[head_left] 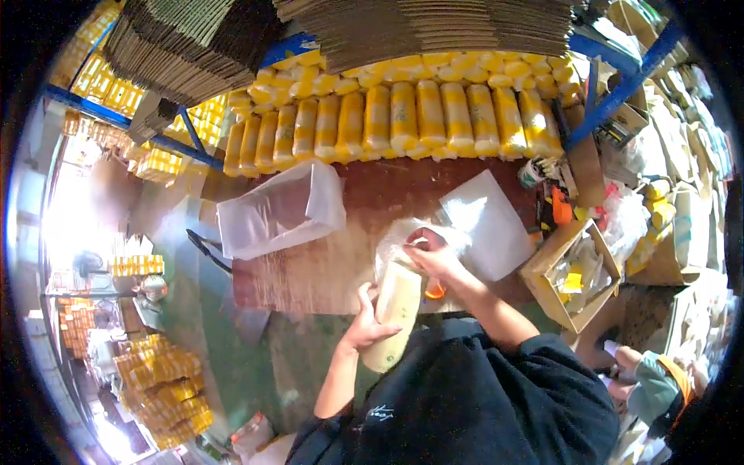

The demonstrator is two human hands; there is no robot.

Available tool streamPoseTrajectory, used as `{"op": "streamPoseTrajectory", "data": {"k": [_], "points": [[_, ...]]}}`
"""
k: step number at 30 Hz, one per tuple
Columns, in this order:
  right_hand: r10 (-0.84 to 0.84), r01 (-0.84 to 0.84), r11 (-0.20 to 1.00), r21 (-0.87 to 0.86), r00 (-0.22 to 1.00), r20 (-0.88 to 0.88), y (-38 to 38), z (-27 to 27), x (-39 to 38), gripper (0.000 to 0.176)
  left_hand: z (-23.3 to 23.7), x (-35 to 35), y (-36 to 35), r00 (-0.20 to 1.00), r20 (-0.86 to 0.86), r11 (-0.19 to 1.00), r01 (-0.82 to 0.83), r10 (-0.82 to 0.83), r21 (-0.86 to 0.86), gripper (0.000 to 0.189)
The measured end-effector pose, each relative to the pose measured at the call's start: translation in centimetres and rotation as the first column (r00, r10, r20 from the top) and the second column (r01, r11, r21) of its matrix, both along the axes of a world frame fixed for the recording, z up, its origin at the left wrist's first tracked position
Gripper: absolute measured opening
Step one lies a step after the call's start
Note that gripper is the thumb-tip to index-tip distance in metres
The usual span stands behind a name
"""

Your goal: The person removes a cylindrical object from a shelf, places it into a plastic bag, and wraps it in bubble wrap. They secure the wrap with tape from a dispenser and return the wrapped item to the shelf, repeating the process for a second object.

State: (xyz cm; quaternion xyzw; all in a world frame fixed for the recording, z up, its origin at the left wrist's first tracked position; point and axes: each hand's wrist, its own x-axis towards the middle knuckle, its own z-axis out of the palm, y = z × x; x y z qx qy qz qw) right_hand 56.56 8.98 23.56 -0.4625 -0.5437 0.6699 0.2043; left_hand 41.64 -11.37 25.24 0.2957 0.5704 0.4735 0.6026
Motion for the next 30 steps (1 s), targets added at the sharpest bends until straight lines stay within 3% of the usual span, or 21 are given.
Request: {"op": "streamPoseTrajectory", "data": {"k": [1, 4, 5, 6, 8, 9, 10, 11, 12, 13, 14, 16, 18, 21, 22, 24, 25, 26, 28, 29, 30], "points": [[0.055, -0.057, 0.994, 0.089, 0.998, 0.026, -0.3, 3.2, 0.7, 0.027, 0.7, 0.0, 0.3, 0.997, -0.008, 0.986, 0.073, -0.075, -0.151, 0.130], [0.191, -0.154, 0.893, 0.423, 0.980, -0.046, -1.6, 5.0, 2.0, 0.022, 0.4, 2.0, 0.7, 0.999, -0.026, 0.997, -0.044, 0.042, -0.058, 0.130], [0.232, -0.184, 0.877, 0.444, 0.971, -0.055, -2.1, 5.4, 2.5, 0.021, 0.7, 2.7, 0.7, 0.963, 0.232, 0.990, -0.138, 0.139, -0.022, 0.124], [0.321, -0.297, 0.820, 0.490, 0.946, 0.038, -2.6, 5.3, 2.9, 0.023, -1.9, 1.8, 0.5, 0.989, 0.142, 0.999, -0.049, 0.047, 0.015, 0.108], [0.459, -0.510, 0.672, 0.537, 0.856, 0.238, -3.9, 5.0, 4.1, 0.025, -5.1, 1.6, -0.2, 0.981, 0.125, 0.989, -0.148, 0.150, -0.027, 0.093], [0.568, -0.571, 0.676, 0.465, 0.806, 0.164, -4.4, 5.9, 5.0, 0.023, -3.8, 2.5, 0.3, 0.940, 0.240, 0.970, -0.240, 0.244, -0.047, 0.090], [0.526, -0.473, 0.792, 0.386, 0.849, -0.039, -5.5, 5.5, 5.3, 0.025, -2.4, 3.3, 0.9, 0.876, 0.349, 0.942, -0.326, 0.332, -0.077, 0.087], [0.308, -0.283, 0.938, 0.202, 0.945, -0.109, -6.4, 2.0, 6.0, 0.027, -5.7, 2.5, 0.2, 0.923, 0.268, 0.950, -0.304, 0.277, 0.064, 0.084], [0.066, -0.066, 0.998, 0.001, 0.989, -0.130, -6.8, -1.9, 6.4, 0.029, -3.3, 2.8, 0.8, 0.946, 0.218, 0.951, -0.274, 0.240, 0.142, 0.081], [-0.019, 0.010, 0.998, -0.060, 0.989, -0.150, -6.3, -3.3, 5.8, 0.029, -1.8, 3.3, 1.0, 0.940, 0.264, 0.951, -0.264, 0.216, 0.162, 0.081], [0.078, -0.090, 0.990, -0.109, 0.991, -0.111, -5.1, -0.9, 5.7, 0.031, -1.2, 3.9, 1.1, 0.931, 0.309, 0.949, -0.257, 0.193, 0.182, 0.081], [-0.213, -0.063, 0.717, -0.694, 0.928, -0.304, -4.8, -1.3, 4.8, 0.037, -2.5, 4.8, 0.3, 0.926, 0.345, 0.945, -0.238, 0.151, 0.225, 0.084], [0.055, -0.352, 0.889, -0.292, 0.717, -0.695, -5.8, -10.2, 4.5, 0.049, -3.6, 5.1, -1.3, 0.929, 0.325, 0.947, -0.250, 0.176, 0.203, 0.088], [-0.082, -0.438, 0.450, -0.778, 0.847, -0.525, -5.9, -2.2, 2.0, 0.051, -4.6, 5.2, -5.3, 0.928, 0.269, 0.953, -0.290, 0.257, 0.091, 0.092], [0.063, -0.428, 0.524, -0.736, 0.882, -0.468, -7.0, -4.2, 2.0, 0.057, -4.7, 4.3, -7.0, 0.925, 0.287, 0.957, -0.280, 0.248, 0.073, 0.093], [0.424, -0.639, 0.595, -0.488, 0.765, -0.485, -8.2, -6.5, 2.4, 0.066, -4.9, 2.2, -9.4, 0.916, 0.326, 0.965, -0.259, 0.233, 0.038, 0.095], [0.559, -0.661, 0.619, -0.424, 0.750, -0.354, -8.2, -4.5, 2.2, 0.069, -4.3, 1.4, -9.1, 0.836, 0.410, 0.922, -0.386, 0.365, -0.035, 0.094], [0.563, -0.682, 0.588, -0.436, 0.731, -0.385, -8.5, -2.2, 2.4, 0.071, -5.6, 0.5, -9.1, 0.737, 0.516, 0.875, -0.480, 0.437, -0.056, 0.093], [0.712, -0.775, 0.515, -0.366, 0.625, -0.320, -9.2, -0.7, 2.6, 0.073, -0.5, 1.0, -5.2, 0.618, 0.499, 0.782, -0.574, 0.608, -0.242, 0.087], [0.707, -0.787, 0.582, -0.205, 0.614, -0.351, -10.1, -1.3, 3.1, 0.077, -3.5, 0.5, -5.4, 0.575, 0.524, 0.775, -0.517, 0.629, -0.363, 0.083], [0.849, -0.830, 0.527, -0.181, 0.520, 0.089, -9.3, 0.9, 2.9, 0.078, -7.7, -0.2, -5.6, 0.530, 0.544, 0.760, -0.447, 0.650, -0.473, 0.080]]}}
